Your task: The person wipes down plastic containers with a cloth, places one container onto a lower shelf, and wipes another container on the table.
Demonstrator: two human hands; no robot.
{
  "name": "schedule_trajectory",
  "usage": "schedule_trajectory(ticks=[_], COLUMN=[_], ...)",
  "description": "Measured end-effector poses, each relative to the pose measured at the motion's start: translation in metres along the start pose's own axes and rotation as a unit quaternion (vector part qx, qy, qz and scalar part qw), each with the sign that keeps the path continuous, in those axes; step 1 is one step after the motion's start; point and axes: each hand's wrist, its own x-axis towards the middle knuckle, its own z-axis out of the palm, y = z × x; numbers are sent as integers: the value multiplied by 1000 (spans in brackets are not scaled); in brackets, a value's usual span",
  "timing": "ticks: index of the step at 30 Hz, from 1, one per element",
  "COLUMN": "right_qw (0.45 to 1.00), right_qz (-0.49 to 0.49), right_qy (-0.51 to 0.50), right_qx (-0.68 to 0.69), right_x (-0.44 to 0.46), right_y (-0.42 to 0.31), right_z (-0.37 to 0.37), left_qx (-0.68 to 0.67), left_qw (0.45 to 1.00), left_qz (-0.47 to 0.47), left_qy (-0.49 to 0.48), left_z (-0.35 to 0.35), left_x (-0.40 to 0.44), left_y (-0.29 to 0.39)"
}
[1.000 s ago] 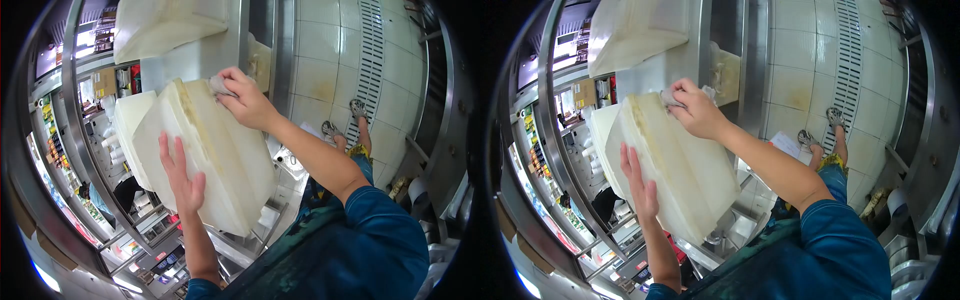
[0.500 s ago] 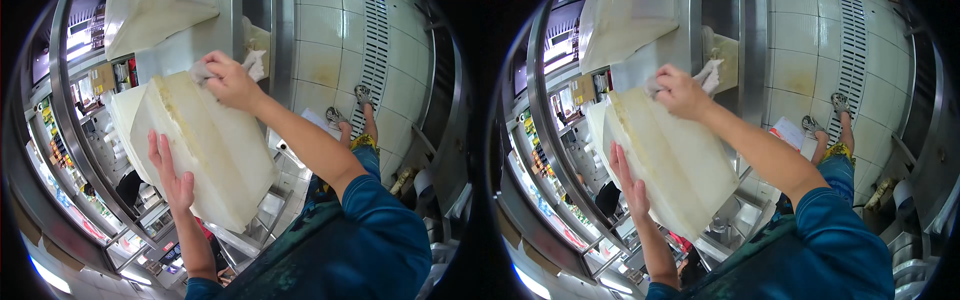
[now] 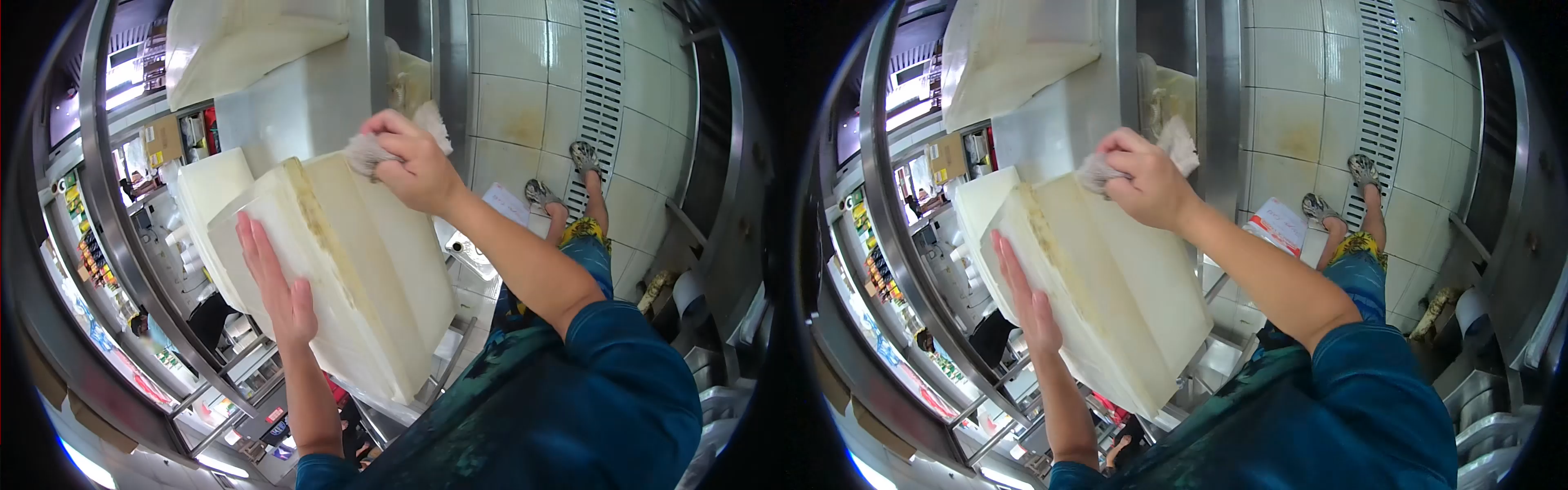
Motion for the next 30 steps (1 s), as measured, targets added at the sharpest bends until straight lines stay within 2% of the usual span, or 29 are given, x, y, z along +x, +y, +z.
schedule_trajectory(ticks=[2, 3, 5, 6, 8, 9, 11, 15, 17, 20, 27, 29, 30], right_qw=[993, 993, 984, 983, 987, 986, 992, 994, 989, 985, 978, 972, 970], right_qz=[24, 27, 132, 132, 21, 17, -63, -40, 85, 129, 123, 194, 219], right_qy=[81, 82, 115, 119, 103, 106, 97, 89, 113, 102, 165, 120, 59], right_qx=[-82, -79, -43, -41, -122, -126, -60, -54, -42, -44, -26, -57, -86], right_x=[-32, -39, -35, -34, -15, -6, 1, 17, 14, 14, -52, -90, -111], right_y=[24, 37, 57, 51, 31, 16, -10, 10, 47, 63, 64, 63, 67], right_z=[-6, -4, -9, -7, -3, 2, 20, 18, 9, 3, 14, 12, 14], left_qx=[-4, 12, 27, 45, 59, 40, 22, 4, 2, 1, 2, -2, -2], left_qw=[1000, 1000, 1000, 999, 998, 999, 1000, 1000, 1000, 1000, 1000, 1000, 1000], left_qz=[-6, -11, -2, -11, -10, -8, -11, 13, 14, 14, -6, -9, -9], left_qy=[-10, -4, 15, 15, 21, 16, 1, -9, -8, -8, 3, 5, 7], left_z=[3, 3, 7, 6, 6, 3, -2, -7, -6, -3, -1, -1, -1], left_x=[-10, -10, -3, -5, -1, 3, 7, 16, 16, 17, 24, 25, 25], left_y=[10, 12, 15, 17, 14, 5, -3, -9, -12, -15, -24, -25, -26])
